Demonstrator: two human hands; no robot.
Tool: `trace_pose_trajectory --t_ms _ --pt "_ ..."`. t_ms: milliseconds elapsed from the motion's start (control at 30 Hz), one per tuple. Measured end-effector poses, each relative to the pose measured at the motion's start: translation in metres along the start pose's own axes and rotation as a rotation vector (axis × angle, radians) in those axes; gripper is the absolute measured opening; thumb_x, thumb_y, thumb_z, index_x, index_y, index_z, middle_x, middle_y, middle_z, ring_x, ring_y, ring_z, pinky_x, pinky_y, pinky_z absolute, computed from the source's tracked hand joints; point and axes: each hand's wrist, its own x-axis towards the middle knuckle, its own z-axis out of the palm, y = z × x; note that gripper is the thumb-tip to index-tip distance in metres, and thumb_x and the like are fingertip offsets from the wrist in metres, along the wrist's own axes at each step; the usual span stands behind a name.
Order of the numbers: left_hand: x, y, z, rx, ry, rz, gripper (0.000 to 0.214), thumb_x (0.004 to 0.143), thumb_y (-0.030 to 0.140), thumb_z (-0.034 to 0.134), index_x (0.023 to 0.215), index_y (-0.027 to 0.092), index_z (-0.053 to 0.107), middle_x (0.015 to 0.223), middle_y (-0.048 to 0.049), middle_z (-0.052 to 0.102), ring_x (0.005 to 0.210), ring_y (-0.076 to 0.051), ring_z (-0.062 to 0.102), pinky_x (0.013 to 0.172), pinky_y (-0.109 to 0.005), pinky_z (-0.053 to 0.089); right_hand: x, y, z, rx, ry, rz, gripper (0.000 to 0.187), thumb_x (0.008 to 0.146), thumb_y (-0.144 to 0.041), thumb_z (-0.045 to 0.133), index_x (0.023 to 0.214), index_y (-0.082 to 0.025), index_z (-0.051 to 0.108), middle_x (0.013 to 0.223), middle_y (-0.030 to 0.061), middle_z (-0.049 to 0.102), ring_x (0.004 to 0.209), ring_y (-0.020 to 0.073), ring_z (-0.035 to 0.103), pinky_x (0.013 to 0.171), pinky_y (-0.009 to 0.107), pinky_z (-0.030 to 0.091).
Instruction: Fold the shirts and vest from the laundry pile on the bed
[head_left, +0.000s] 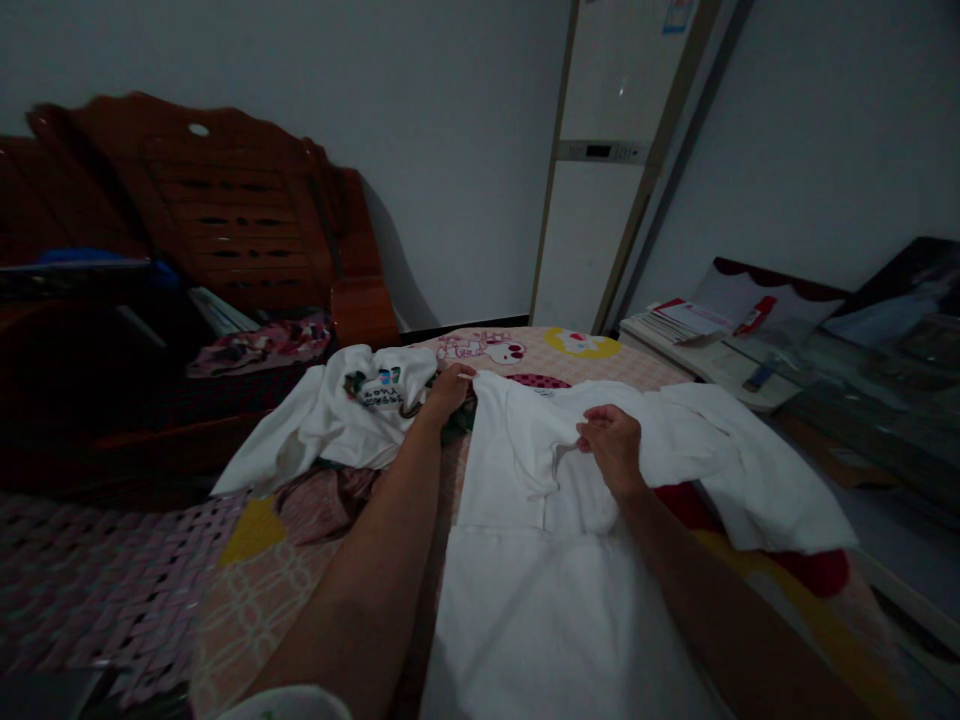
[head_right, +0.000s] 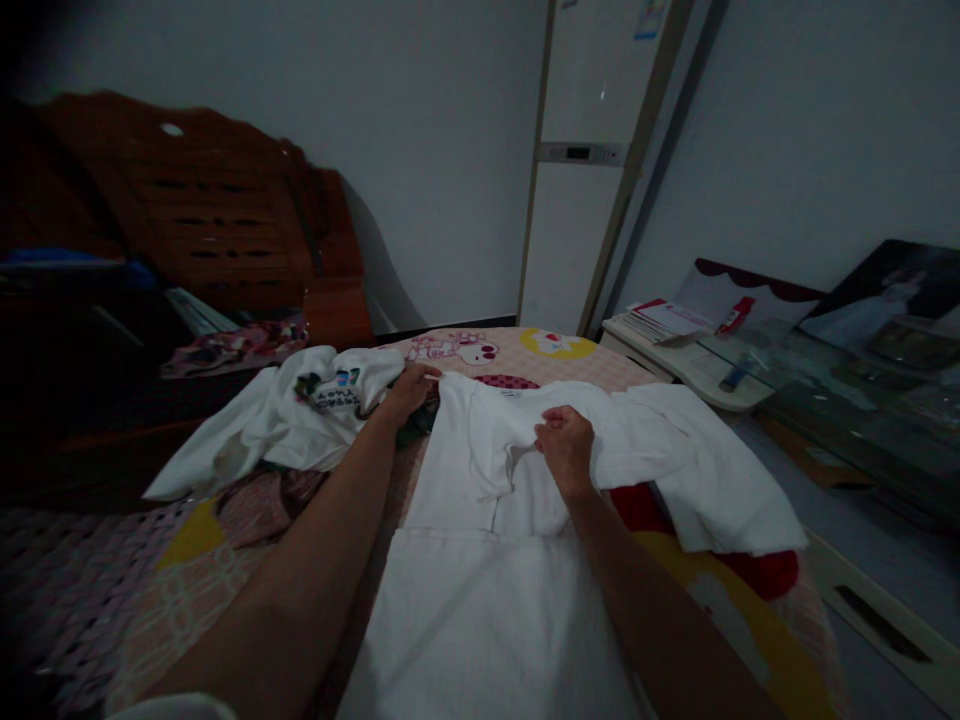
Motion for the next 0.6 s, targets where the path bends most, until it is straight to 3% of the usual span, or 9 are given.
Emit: trace_pose_trajectory --t_ms 167,333,600 --pt "-0.006 0.011 -0.003 0.03 -0.074 -0.045 0.038 0.077 0.005 0.045 0.108 0.016 0.064 0.097 -0.0046 0.074 0.086 -0.015 0.067 0.08 -0.025 0.052 0.005 -0.006 -0.01 -0.427 -0.038 -0.219 0.026 0.06 -0.016 0.055 0.08 -0.017 0.072 0.061 0.0034 0.065 0.063 0.0199 0.062 0.066 0.03 0.048" --pt "-0.005 0.008 -0.002 0.024 -0.085 -0.022 0.035 0.078 0.008 0.049 0.108 0.018 0.063 0.095 -0.0036 0.074 0.085 -0.015 0.068 0.078 -0.025 0.052 0.008 0.001 -0.01 -0.568 -0.109 -0.199 0.025 0.06 -0.014 0.055 0.078 -0.017 0.072 0.066 0.0052 0.068 0.064 0.0201 0.063 0.068 0.03 0.047" --pt "-0.006 0.014 -0.001 0.117 -0.163 0.059 0.038 0.079 0.014 0.053 0.116 0.017 0.064 0.09 -0.0036 0.074 0.082 -0.017 0.067 0.079 -0.027 0.053 0.012 0.009 -0.008 -0.678 -0.118 -0.174 0.024 0.06 -0.014 0.057 0.078 -0.017 0.072 0.075 0.0075 0.072 0.073 0.0218 0.066 0.07 0.03 0.047"
